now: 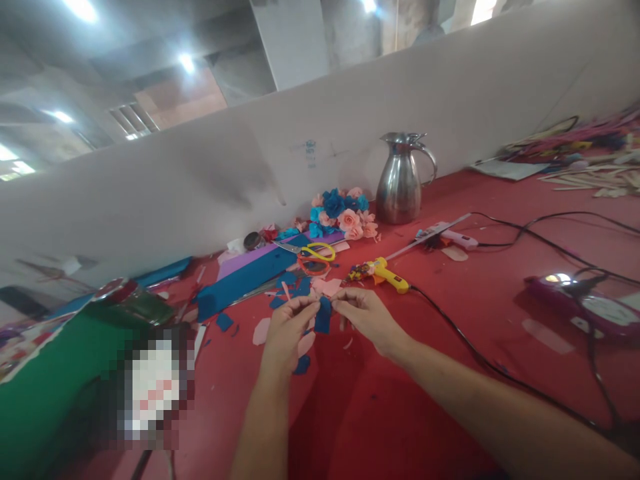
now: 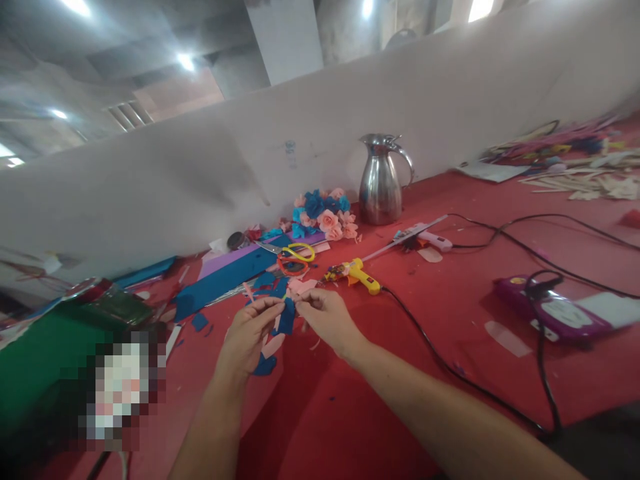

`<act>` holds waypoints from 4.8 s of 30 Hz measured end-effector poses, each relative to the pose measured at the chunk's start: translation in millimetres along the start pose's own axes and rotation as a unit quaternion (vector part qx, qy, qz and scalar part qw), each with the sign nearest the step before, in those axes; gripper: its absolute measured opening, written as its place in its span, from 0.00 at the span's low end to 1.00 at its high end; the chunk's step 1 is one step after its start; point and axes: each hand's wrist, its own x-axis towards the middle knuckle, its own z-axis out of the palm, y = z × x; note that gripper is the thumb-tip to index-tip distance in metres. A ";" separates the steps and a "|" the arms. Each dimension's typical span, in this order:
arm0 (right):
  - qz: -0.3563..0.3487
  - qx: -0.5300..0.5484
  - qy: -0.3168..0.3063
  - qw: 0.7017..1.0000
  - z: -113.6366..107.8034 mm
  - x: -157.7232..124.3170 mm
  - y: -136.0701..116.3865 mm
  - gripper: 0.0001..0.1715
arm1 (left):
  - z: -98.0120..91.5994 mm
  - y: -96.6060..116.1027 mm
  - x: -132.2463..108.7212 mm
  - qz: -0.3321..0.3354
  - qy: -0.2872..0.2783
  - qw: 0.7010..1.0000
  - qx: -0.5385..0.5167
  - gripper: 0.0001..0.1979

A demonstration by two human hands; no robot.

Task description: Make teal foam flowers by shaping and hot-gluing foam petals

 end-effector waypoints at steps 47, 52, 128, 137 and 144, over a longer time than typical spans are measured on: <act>0.022 -0.024 0.027 0.999 -0.2 0.7 12.7 0.05 | 4.1 -0.4 -1.5 0.027 0.009 0.999 0.037 0.10; 0.008 -0.033 0.038 0.999 -2.0 2.5 14.2 0.03 | 7.9 5.6 -6.2 0.011 0.004 0.999 0.040 0.11; -0.012 -0.061 0.019 0.998 0.3 1.0 17.1 0.05 | 5.0 9.8 -8.7 -0.013 0.021 0.997 0.073 0.11; -0.054 -0.066 0.017 0.996 -1.5 1.6 19.6 0.06 | 6.1 7.9 -8.6 -0.018 0.014 0.997 0.068 0.11; -0.075 -0.100 0.040 0.991 -0.2 -1.8 16.3 0.07 | 9.1 10.8 -10.2 -0.007 0.027 0.998 0.064 0.12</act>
